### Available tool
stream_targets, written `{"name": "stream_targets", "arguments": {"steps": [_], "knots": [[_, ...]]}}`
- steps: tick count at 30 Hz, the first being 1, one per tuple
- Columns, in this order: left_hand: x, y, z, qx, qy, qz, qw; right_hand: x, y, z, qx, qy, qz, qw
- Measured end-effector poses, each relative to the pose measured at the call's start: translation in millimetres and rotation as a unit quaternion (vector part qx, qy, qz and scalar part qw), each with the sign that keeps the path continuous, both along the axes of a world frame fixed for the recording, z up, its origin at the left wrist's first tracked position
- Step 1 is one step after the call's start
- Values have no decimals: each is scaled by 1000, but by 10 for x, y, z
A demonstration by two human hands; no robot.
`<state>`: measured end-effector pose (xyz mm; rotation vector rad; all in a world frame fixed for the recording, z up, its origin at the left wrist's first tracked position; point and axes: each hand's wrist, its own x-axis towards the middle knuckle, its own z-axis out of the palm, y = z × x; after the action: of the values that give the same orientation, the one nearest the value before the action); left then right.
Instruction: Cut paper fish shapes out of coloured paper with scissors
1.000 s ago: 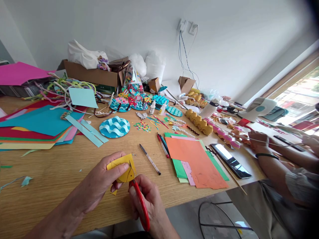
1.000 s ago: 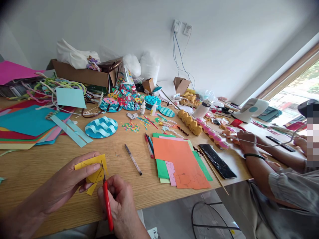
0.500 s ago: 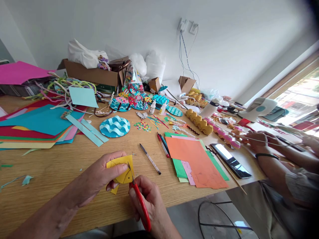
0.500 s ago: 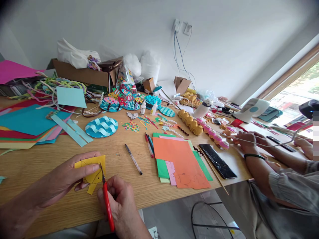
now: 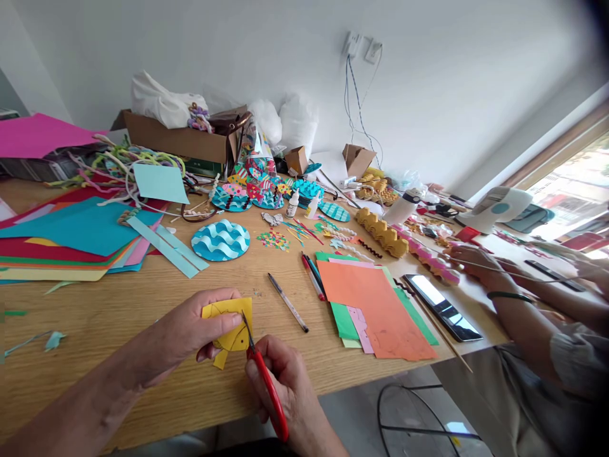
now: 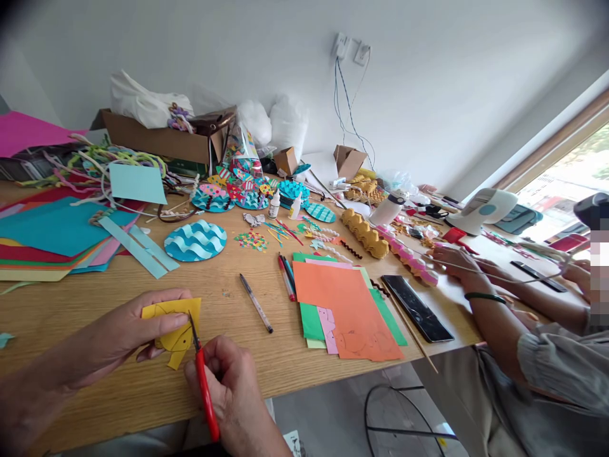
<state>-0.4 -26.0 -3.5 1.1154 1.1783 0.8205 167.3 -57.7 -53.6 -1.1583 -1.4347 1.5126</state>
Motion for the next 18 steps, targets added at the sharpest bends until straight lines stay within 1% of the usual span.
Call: {"name": "stream_targets", "arguments": {"steps": [4, 8, 11, 15, 18], "knots": [[-8, -18, -48, 8, -30, 5, 1000, -6, 2, -9, -8, 5, -7, 1000], [51, -69, -47, 24, -71, 17, 997, -17, -7, -4, -43, 38, -9, 998], [121, -111, -35, 11, -84, 51, 995, -19, -11, 3, -62, 48, 1, 997], [191, -127, -25, -2, -73, 96, 993, -10, -6, -12, -57, 48, 0, 997], [212, -122, -17, -5, -67, 112, 991, 2, 0, -29, -32, 29, -5, 999]]}}
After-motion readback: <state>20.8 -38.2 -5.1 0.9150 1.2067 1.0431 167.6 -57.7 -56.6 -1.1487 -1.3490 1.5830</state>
